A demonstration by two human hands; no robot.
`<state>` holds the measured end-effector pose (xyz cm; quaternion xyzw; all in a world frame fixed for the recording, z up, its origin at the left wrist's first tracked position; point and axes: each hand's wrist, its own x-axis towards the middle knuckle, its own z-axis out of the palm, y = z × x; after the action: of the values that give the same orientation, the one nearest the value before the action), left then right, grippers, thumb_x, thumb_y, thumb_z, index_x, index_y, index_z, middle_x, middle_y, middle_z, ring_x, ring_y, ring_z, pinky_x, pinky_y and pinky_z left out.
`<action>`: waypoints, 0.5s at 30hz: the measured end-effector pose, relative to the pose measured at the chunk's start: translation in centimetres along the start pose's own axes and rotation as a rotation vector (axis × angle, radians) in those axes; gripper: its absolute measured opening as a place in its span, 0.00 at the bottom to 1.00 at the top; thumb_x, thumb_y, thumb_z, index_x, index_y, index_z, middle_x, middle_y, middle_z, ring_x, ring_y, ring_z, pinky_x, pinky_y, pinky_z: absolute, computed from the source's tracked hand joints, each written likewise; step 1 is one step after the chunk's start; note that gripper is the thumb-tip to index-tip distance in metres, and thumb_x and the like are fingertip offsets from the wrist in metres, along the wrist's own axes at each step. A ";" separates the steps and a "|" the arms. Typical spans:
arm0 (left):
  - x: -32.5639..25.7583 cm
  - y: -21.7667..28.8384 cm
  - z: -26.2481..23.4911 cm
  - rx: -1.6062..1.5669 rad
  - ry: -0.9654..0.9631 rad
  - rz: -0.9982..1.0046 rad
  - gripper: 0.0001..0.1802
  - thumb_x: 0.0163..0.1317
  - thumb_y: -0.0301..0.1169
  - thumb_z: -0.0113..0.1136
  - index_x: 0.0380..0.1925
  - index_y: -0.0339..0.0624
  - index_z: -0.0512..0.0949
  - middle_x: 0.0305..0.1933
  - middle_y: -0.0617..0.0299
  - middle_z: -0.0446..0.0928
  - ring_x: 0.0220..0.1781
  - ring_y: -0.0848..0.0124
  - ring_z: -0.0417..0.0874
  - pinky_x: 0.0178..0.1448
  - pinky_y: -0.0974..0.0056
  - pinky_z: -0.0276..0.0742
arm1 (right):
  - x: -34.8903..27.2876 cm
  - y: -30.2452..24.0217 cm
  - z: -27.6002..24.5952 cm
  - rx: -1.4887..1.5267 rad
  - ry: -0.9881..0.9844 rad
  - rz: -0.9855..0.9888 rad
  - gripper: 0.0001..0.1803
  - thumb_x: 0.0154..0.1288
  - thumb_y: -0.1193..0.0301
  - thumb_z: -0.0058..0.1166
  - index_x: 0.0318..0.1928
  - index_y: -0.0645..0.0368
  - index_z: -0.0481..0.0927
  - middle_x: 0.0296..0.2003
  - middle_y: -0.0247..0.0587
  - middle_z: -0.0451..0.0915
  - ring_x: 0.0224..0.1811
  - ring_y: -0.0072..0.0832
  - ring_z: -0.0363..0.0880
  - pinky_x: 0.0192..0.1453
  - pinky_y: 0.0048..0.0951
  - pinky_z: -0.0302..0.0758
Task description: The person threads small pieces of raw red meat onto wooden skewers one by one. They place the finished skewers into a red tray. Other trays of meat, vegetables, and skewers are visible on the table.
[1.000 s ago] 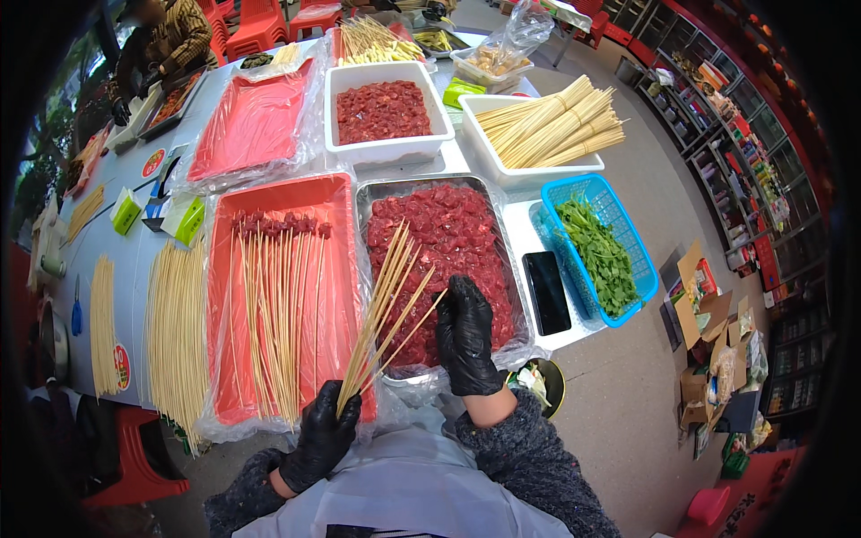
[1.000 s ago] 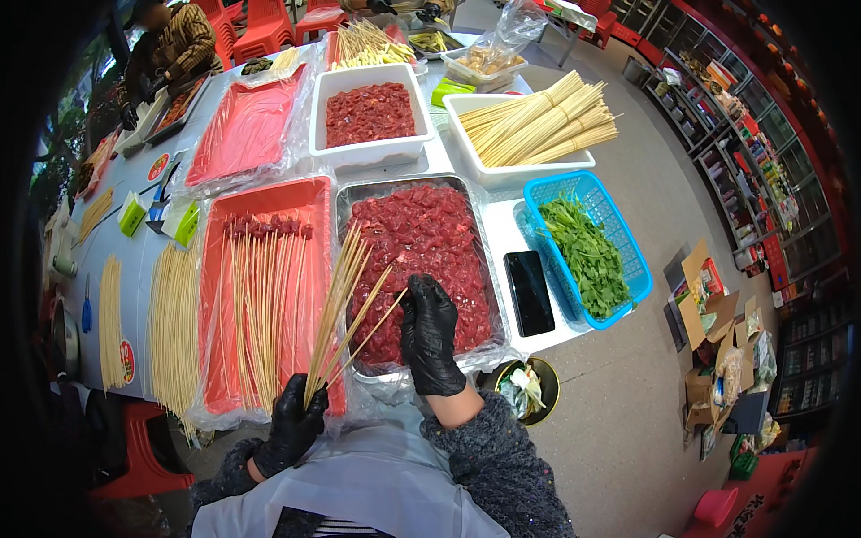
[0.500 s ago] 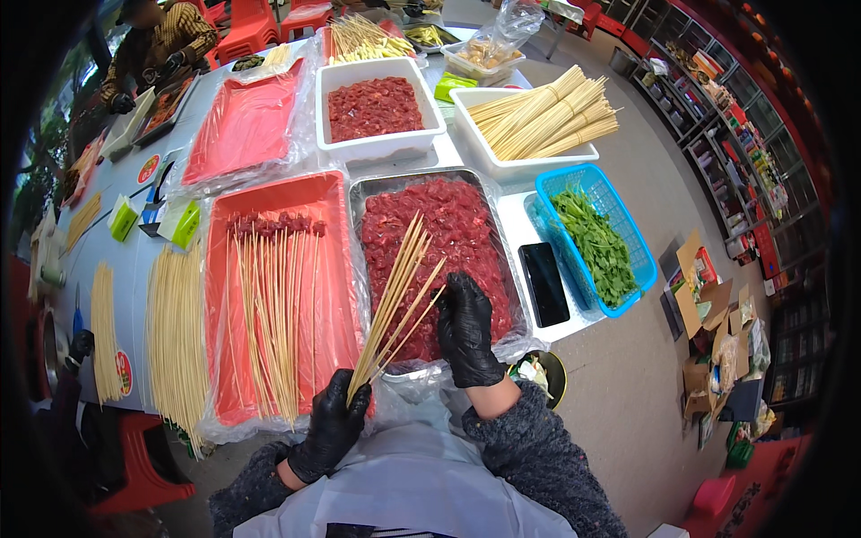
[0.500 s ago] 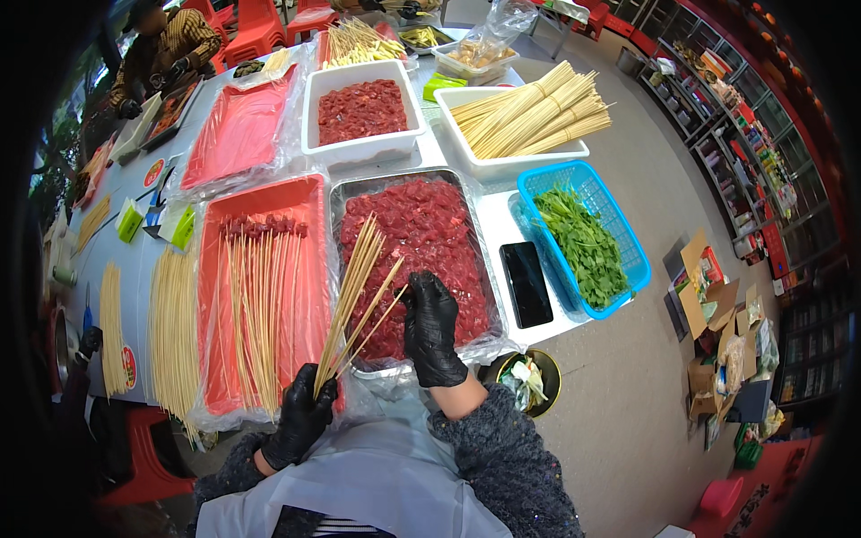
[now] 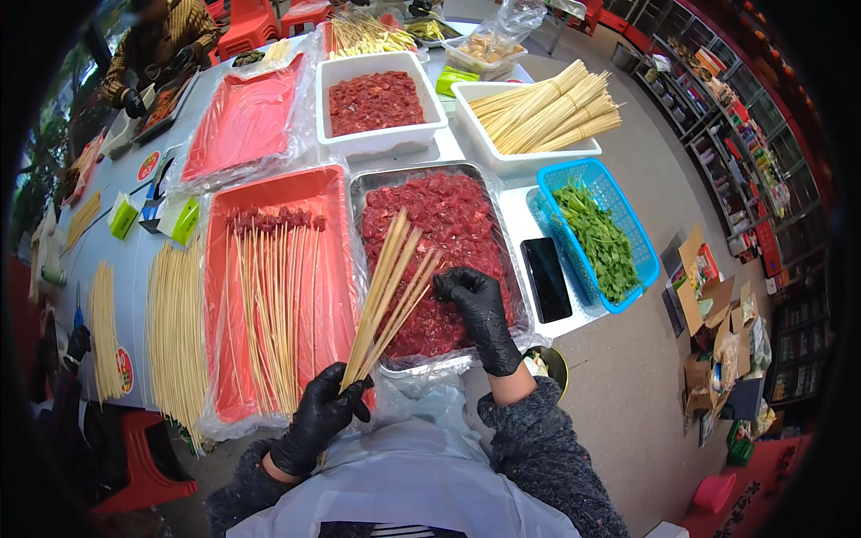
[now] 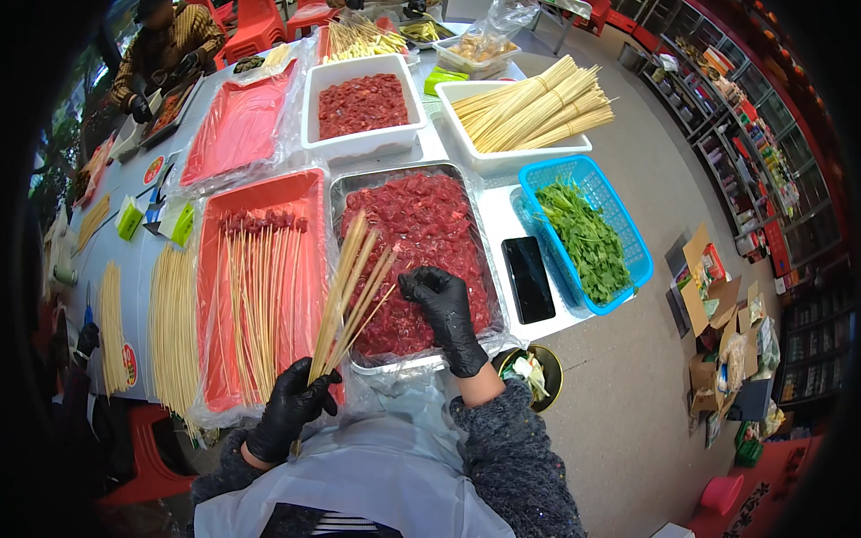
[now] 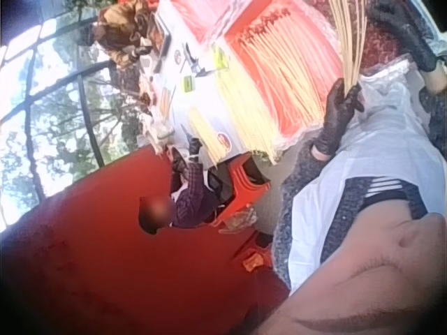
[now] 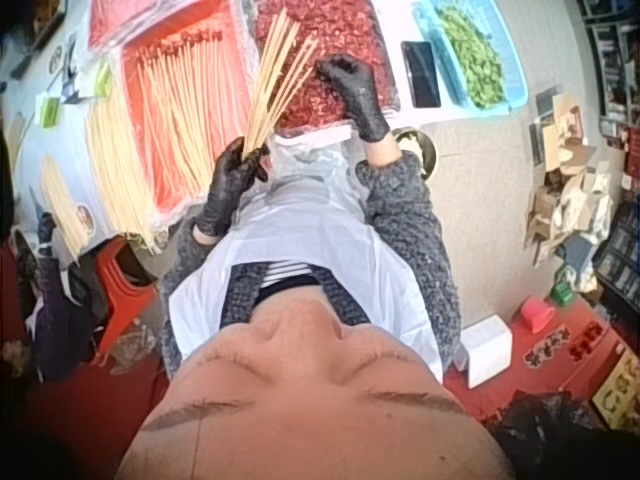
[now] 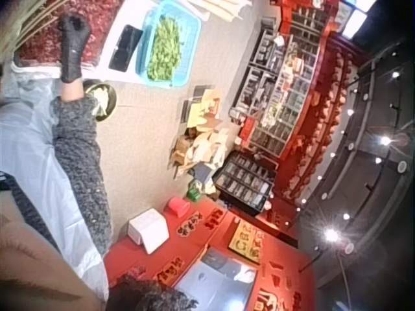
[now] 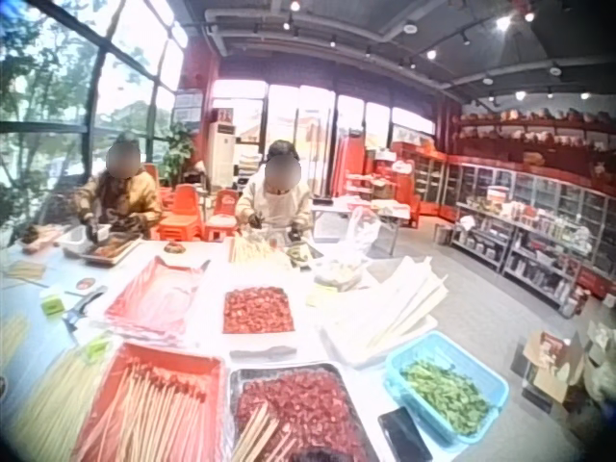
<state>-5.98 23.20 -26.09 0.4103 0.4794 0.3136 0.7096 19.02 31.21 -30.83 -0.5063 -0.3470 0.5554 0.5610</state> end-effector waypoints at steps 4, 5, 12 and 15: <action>0.2 0.3 -0.8 0.072 0.018 -0.134 0.10 0.63 0.33 0.54 0.38 0.38 0.75 0.28 0.63 0.77 0.17 0.78 0.74 0.19 0.76 0.61 | 0.2 0.0 -1.0 -0.369 -0.049 -0.184 0.08 0.56 0.73 0.60 0.35 0.64 0.79 0.27 0.37 0.79 0.31 0.23 0.77 0.37 0.24 0.74; 0.2 0.5 -0.8 0.077 0.049 -0.133 0.10 0.63 0.33 0.55 0.37 0.38 0.76 0.26 0.64 0.77 0.17 0.79 0.74 0.18 0.76 0.61 | 0.1 -0.1 -1.0 -0.500 -0.033 -0.237 0.09 0.55 0.72 0.60 0.35 0.64 0.79 0.27 0.39 0.80 0.31 0.25 0.78 0.37 0.25 0.74; 0.1 0.6 -0.8 0.081 0.087 -0.111 0.11 0.64 0.35 0.53 0.35 0.38 0.78 0.20 0.64 0.76 0.14 0.80 0.71 0.17 0.76 0.58 | -0.1 1.5 0.4 -1.395 -0.225 -0.621 0.06 0.47 0.72 0.55 0.29 0.56 0.77 0.28 0.41 0.76 0.33 0.40 0.76 0.34 0.38 0.74; 0.0 0.6 -1.0 0.080 0.077 -0.118 0.11 0.63 0.34 0.55 0.36 0.36 0.77 0.26 0.63 0.77 0.18 0.79 0.73 0.21 0.74 0.64 | 0.5 2.1 0.7 -1.485 -0.204 -0.617 0.04 0.48 0.72 0.51 0.28 0.56 0.75 0.26 0.42 0.75 0.32 0.39 0.76 0.32 0.38 0.75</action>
<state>-7.00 23.71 -25.80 0.3968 0.5418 0.2673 0.6911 17.89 31.52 -32.73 -0.5751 -0.7986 0.0440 0.1719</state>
